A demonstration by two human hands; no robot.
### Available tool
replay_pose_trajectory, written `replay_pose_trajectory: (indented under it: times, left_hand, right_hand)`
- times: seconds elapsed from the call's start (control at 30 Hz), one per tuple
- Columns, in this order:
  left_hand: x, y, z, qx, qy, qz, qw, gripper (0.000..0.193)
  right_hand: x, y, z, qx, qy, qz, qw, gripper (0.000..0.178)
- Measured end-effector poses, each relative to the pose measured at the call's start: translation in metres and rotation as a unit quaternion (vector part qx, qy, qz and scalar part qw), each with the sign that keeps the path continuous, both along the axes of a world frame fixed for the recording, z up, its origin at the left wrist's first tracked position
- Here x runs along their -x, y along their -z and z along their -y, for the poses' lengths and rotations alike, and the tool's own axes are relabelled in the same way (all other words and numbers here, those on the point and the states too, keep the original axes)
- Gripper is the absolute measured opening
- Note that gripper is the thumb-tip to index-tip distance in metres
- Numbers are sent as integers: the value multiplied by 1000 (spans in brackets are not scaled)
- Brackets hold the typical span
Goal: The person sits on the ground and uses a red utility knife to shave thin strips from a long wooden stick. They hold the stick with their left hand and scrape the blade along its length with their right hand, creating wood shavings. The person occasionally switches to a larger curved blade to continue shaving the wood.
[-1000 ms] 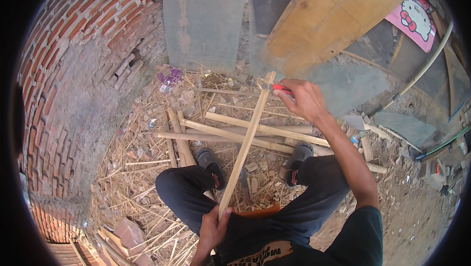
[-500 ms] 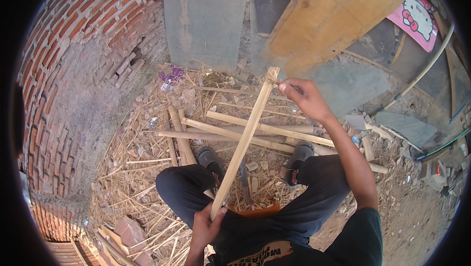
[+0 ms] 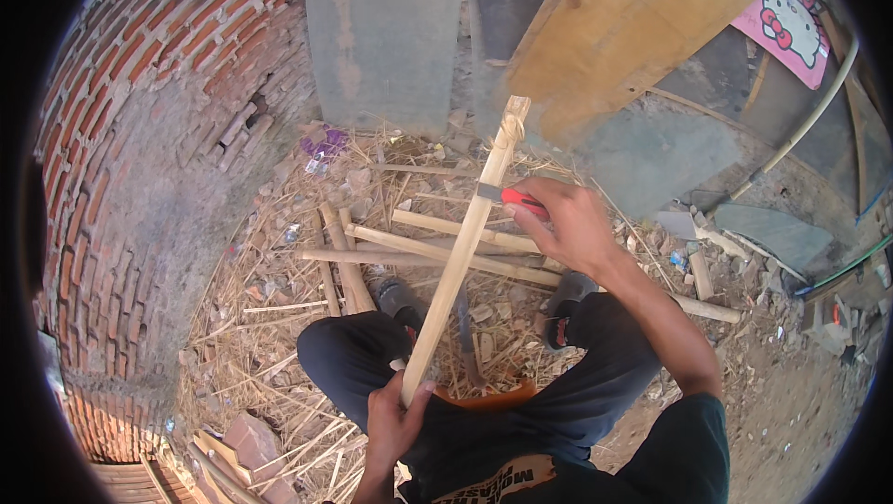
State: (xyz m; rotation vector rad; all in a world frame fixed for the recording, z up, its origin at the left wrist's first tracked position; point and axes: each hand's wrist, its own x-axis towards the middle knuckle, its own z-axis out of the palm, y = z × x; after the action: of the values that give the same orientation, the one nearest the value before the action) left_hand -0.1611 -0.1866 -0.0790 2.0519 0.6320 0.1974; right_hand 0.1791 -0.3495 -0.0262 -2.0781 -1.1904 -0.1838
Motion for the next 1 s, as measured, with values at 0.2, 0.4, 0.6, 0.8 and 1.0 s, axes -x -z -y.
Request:
replay_pose_trajectory:
  times: [0.2,0.4,0.6,0.8,1.0]
  left_hand:
    - [-31,-12,0,-13,-17,50,999,33]
    - [-57,-15,0,-53,-19,65,996,37]
    - [-64,-20,3,-51,-22,67,996,37]
    - [-65,-22,4,-59,-23,58,996,35]
    - [-68,-22,7,-82,-30,68,994,33]
  right_hand:
    - [75,11,3,2,-38,-4,999,29]
    - [112,42,-6,-20,-56,4,998,29]
    - [118,47,-9,-29,-45,3,999,30]
    - [124,49,-7,-14,-61,1,998,29]
    - [127,49,-9,-15,-65,0,998,29]
